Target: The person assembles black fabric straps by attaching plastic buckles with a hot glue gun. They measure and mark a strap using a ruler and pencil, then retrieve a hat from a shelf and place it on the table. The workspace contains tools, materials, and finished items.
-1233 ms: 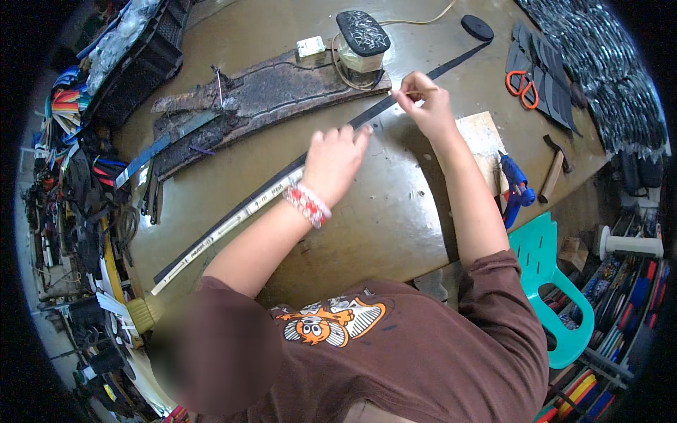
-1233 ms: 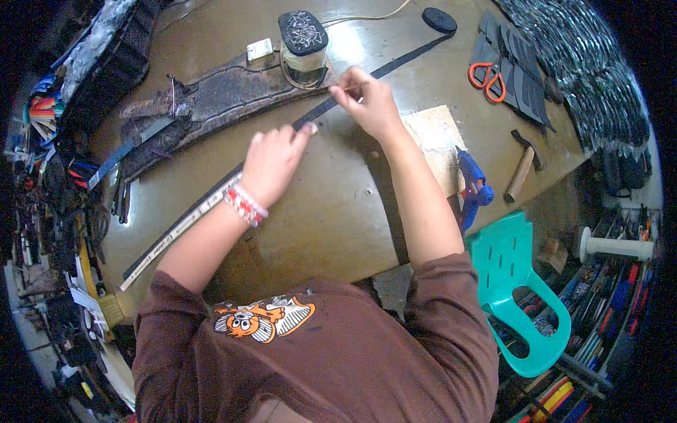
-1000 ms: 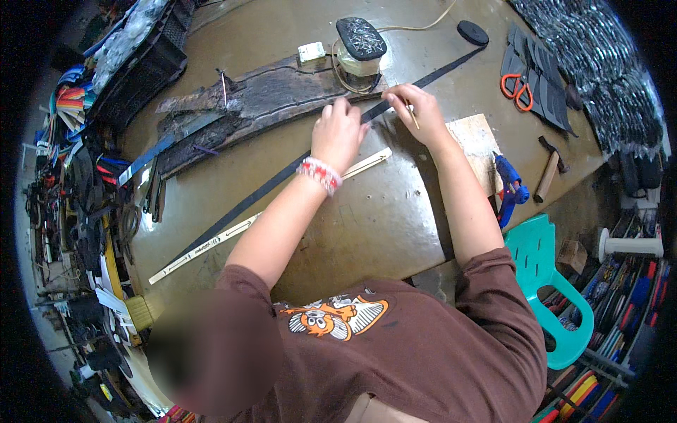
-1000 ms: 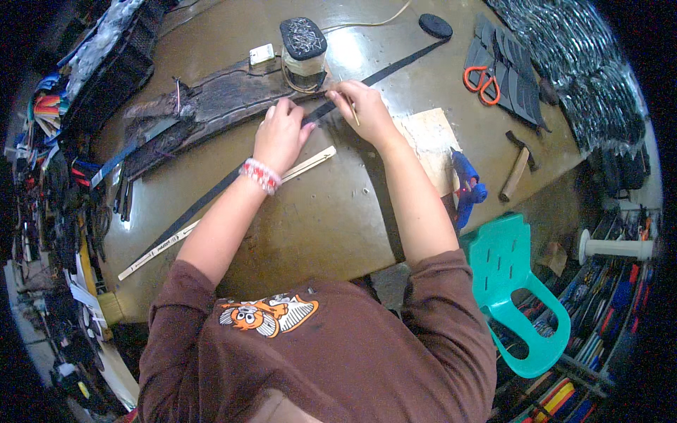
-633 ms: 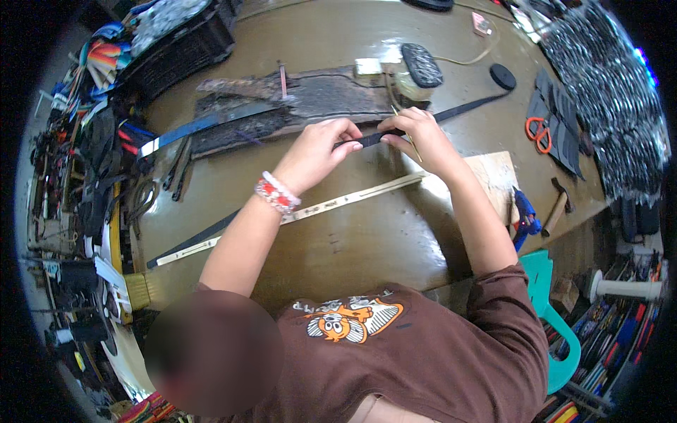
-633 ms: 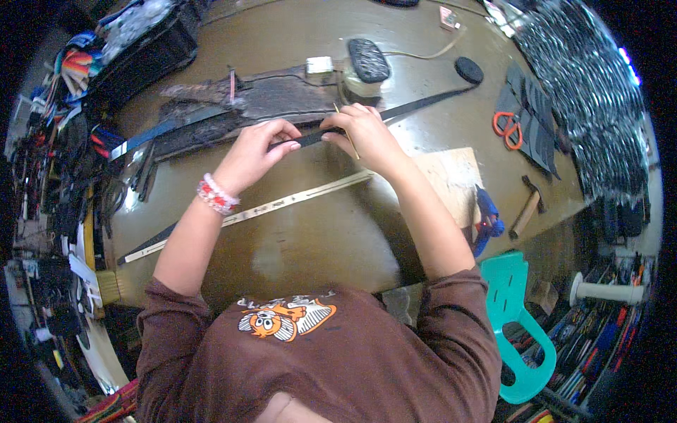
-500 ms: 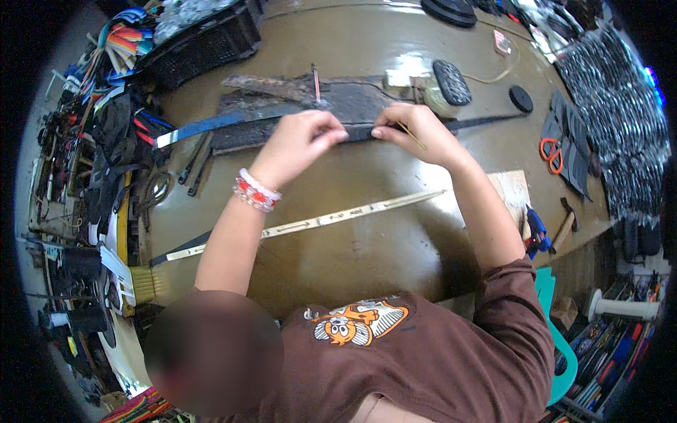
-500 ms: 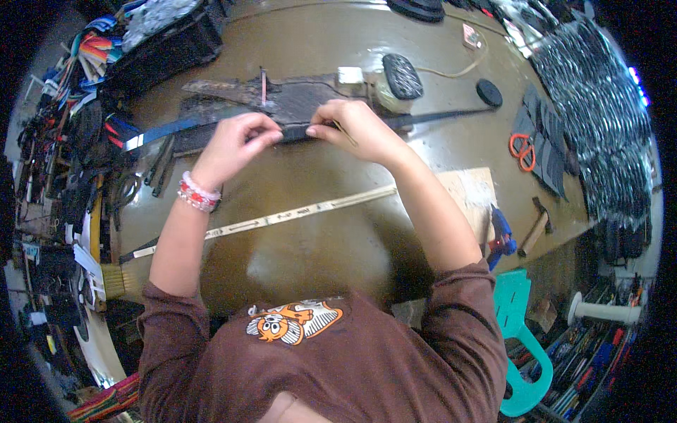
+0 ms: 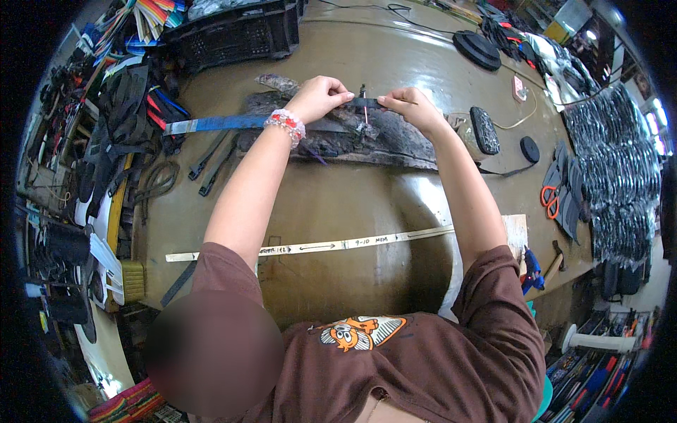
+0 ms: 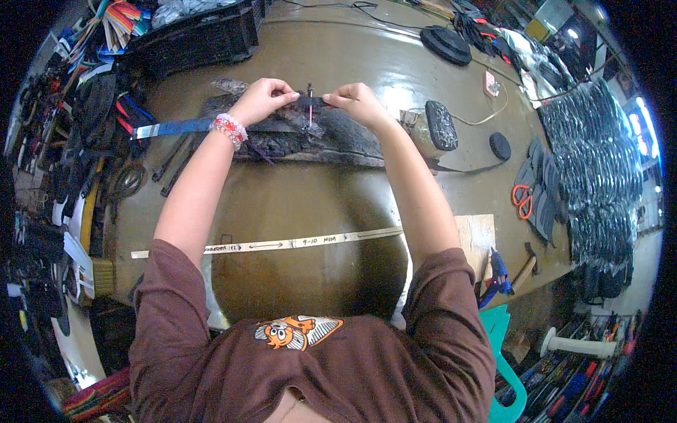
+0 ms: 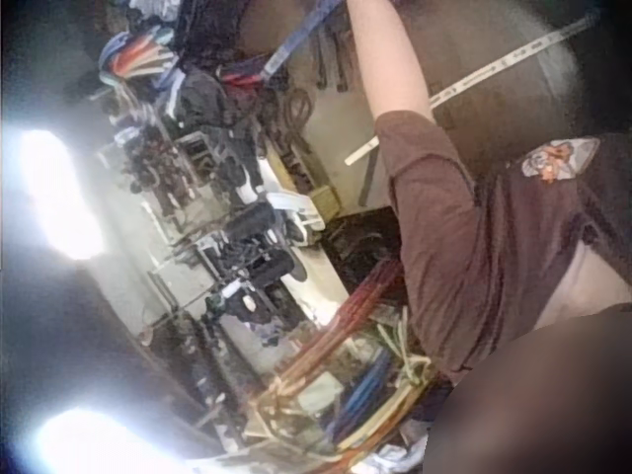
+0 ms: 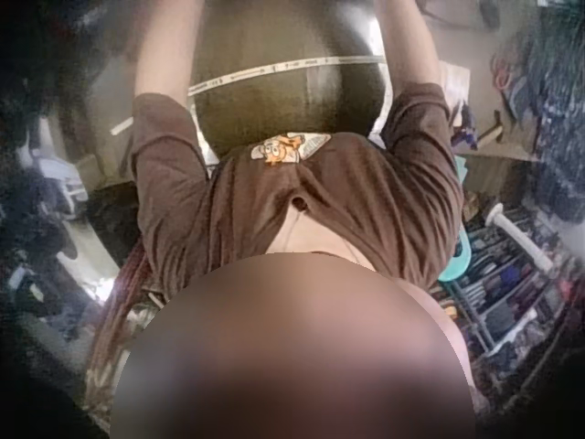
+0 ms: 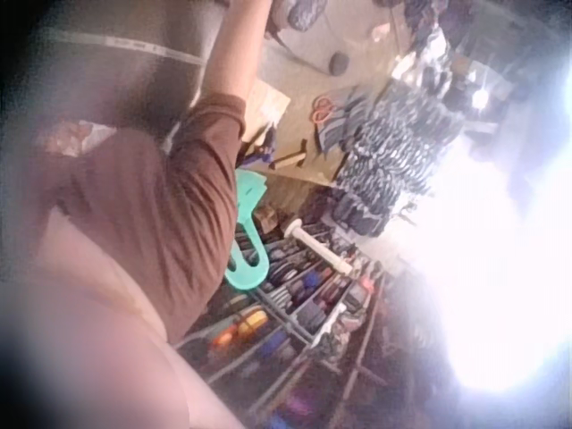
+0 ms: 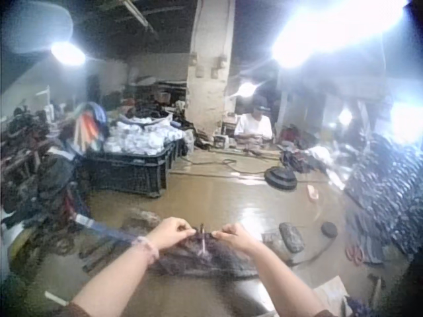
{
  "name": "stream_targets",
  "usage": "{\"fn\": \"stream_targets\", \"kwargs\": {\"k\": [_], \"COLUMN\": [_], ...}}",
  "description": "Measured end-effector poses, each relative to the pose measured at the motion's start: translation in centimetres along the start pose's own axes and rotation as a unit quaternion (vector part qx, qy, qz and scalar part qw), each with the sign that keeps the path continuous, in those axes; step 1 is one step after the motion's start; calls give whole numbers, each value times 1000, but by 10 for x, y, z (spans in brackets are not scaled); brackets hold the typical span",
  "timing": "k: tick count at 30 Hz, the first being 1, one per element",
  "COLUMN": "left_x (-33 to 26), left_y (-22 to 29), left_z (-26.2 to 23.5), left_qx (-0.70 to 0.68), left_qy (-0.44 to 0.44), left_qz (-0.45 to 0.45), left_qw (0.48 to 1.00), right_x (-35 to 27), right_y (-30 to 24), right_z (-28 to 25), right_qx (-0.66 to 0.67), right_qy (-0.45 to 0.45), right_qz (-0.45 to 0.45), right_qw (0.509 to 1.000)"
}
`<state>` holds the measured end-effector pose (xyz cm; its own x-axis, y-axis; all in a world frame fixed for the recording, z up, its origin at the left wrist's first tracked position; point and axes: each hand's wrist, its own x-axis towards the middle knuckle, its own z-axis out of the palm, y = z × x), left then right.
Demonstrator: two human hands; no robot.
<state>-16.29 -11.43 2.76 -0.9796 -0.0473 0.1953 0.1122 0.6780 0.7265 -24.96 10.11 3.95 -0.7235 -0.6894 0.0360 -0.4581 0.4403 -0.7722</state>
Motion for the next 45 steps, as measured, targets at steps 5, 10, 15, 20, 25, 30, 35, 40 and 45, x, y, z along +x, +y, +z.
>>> {"fn": "stream_targets", "kwargs": {"k": [5,10,15,20,25,30,35,40,45], "left_x": [0,-2,0,-10,-39,-69,-170,-250,-224], "left_y": [1,4,-2,-2,52,109,66,2,-38], "left_z": [0,0,4,5,-8,-2,-17,-83,-113], "left_qx": [-15,21,41,27,-253,-393,-25,43,228], "left_qy": [-21,-7,-3,77,139,182,132,233,285], "left_qz": [-19,-6,8,-3,-19,133,-62,-251,-178], "left_qw": [999,1000,999,997,957,891,989,939,914], "right_x": [6,3,6,-9,-55,-80,-77,13,88], "right_y": [8,18,29,22,-34,-106,-107,-64,-15], "right_z": [10,19,29,29,24,57,12,-61,-55], "right_qx": [27,50,27,-169,-166,335,400,464,-19], "right_qy": [-16,-9,30,75,351,157,229,215,185], "right_qz": [5,39,-5,-39,-162,-159,-182,-187,-41], "right_qw": [999,998,999,982,907,915,868,839,982]}}
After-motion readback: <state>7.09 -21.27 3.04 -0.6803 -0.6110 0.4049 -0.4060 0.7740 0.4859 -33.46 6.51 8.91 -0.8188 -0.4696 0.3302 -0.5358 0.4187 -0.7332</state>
